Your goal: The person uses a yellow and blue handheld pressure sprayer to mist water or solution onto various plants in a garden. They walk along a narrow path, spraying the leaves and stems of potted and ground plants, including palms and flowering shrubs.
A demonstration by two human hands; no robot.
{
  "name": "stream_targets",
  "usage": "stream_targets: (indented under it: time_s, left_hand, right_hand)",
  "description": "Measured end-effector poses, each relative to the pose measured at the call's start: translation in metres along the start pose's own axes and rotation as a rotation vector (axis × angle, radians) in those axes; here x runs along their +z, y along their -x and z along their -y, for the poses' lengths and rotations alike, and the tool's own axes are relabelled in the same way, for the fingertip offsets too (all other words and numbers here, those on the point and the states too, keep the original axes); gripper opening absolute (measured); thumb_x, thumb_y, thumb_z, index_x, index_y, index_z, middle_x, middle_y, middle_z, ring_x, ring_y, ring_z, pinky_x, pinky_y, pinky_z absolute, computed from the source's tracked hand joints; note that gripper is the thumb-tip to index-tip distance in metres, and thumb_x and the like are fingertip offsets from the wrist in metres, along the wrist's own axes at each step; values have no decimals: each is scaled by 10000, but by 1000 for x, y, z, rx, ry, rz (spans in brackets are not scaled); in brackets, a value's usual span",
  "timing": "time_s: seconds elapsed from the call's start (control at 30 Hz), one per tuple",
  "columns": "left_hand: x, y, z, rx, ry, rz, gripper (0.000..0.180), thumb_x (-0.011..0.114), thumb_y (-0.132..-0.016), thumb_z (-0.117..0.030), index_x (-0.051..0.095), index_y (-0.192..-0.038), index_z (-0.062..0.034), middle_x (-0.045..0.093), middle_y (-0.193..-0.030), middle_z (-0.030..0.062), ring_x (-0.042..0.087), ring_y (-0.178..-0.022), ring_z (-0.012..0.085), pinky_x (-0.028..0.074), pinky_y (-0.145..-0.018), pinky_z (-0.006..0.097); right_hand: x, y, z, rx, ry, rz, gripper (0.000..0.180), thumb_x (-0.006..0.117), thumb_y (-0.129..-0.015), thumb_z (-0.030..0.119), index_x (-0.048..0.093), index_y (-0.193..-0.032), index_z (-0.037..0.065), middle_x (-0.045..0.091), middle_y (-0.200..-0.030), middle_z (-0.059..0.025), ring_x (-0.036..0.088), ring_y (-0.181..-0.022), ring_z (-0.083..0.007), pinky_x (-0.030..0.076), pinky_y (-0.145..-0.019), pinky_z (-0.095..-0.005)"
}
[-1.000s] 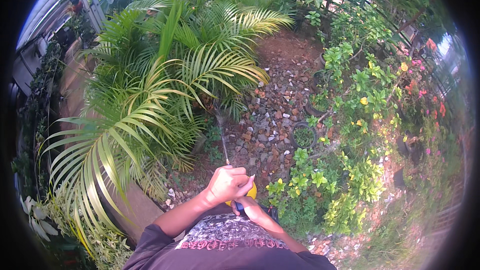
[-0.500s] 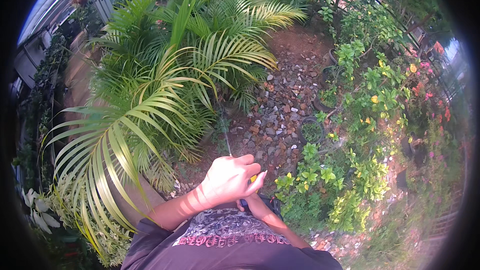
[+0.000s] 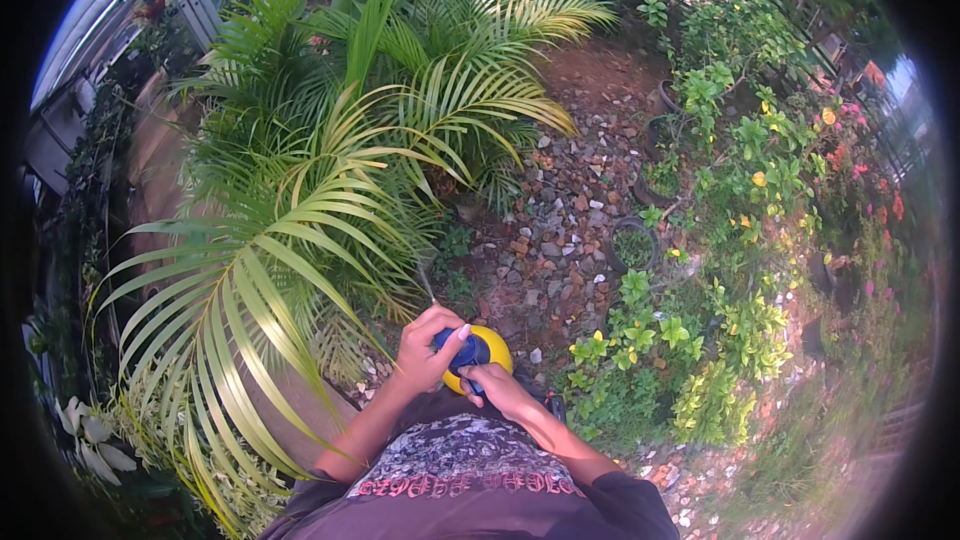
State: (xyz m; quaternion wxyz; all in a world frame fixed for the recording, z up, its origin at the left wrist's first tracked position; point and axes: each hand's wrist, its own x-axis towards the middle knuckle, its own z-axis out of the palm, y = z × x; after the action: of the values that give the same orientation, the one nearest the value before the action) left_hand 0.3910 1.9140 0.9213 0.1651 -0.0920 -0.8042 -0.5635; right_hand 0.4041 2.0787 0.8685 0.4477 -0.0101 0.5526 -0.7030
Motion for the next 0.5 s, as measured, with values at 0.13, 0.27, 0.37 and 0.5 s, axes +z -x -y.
stream_targets:
  time_s: [0.13, 0.27, 0.37, 0.5]
  left_hand:
    - [-21, 11, -2, -29, -127, 37, 185, 731, -823, -117, 628, -741, 13, 591, -709, 97, 583, -629, 194, 454, -577, 309]
    - [-30, 3, -4, -39, -108, -42, 241, 739, -815, -116, 593, -671, 10, 545, -628, 85, 531, -548, 181, 410, -518, 308]
    - [-29, -12, -9, 44, -143, 32, 247, 733, -813, -141, 592, -663, -4, 547, -630, 80, 543, -549, 215, 419, -523, 322]
    - [-22, -43, -21, 179, -133, 123, 184, 736, -801, -150, 616, -758, -18, 596, -745, 87, 593, -683, 227, 468, -646, 324]
  right_hand:
    - [10, -19, 1, 85, 139, 77, 376, 489, -975, 329, 557, -737, 46, 519, -671, -14, 468, -533, -95, 348, -509, -251]
    - [32, -23, 9, 85, 80, 37, 421, 445, -997, 382, 553, -762, 51, 515, -673, -5, 446, -518, -92, 341, -501, -247]
    - [37, -25, 6, -7, -61, 11, 426, 419, -1008, 396, 550, -793, 53, 506, -674, 3, 440, -517, -90, 346, -498, -245]
    - [45, -22, 18, -149, -235, -119, 407, 420, -1008, 409, 548, -826, 69, 480, -652, 18, 444, -518, -82, 358, -499, -244]
